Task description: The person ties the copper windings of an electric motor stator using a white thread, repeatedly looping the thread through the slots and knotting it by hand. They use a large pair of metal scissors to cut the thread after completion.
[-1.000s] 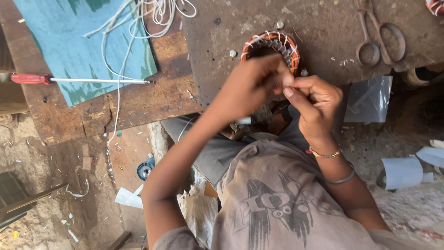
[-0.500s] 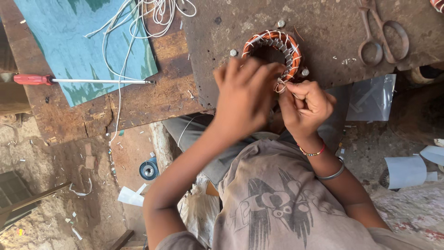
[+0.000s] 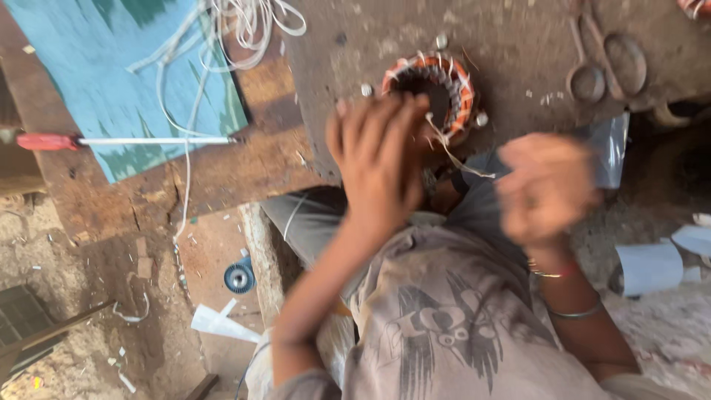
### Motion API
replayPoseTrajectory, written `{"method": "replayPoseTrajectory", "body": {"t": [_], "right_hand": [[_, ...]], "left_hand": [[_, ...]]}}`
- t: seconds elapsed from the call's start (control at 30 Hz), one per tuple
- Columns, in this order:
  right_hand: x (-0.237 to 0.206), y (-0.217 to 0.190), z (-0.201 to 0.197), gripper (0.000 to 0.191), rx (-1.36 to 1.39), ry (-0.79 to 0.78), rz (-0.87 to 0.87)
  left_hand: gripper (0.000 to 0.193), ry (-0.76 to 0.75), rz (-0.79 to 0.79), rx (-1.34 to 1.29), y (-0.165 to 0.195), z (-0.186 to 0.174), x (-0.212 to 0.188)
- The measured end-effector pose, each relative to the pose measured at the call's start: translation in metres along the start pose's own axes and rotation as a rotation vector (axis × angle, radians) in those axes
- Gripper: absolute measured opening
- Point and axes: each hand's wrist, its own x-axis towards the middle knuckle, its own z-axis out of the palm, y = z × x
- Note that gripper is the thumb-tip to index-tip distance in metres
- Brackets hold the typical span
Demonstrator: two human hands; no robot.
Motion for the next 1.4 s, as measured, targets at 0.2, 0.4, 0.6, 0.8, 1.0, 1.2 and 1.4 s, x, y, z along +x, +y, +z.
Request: {"method": "replayPoseTrajectory", "body": {"t": [0.2, 0.4, 0.6, 0.8, 1.0, 1.2, 1.4], "right_hand": [[0.033, 0.067, -0.006, 0.019, -0.272, -0.039, 0.209], [0.032, 0.084, -0.011, 0.029, -0.35, -0.146, 0.287], [0.028, 0.058, -0.036, 0.035, -0.434, -0.237, 0.312], [-0.052, 0.034, -0.054, 0.039, 0.361, -0.044, 0.805], [-0.124, 0.039, -0.033, 0.034, 1.172, 0.022, 1.183], [-0.133, 0.057, -0.009, 0.049, 2.472, 0.036, 0.893], [-0.127, 0.059, -0.015, 0.069, 1.921, -0.425, 0.736]], "left_hand": [[0.042, 0.046, -0.154, -0.22, 0.028, 0.04, 0.006], [0.031, -0.161, 0.215, -0.26, -0.055, 0.006, 0.025], [0.035, -0.101, 0.14, -0.011, -0.035, -0.019, 0.012], [0.024, 0.074, -0.259, -0.283, -0.011, -0.005, -0.003], [0.024, 0.041, -0.451, -0.545, -0.006, 0.018, -0.008], [0.013, -0.049, -0.303, -0.423, -0.012, -0.011, 0.004], [0.043, -0.233, 0.181, 0.044, -0.03, -0.031, 0.035]]}}
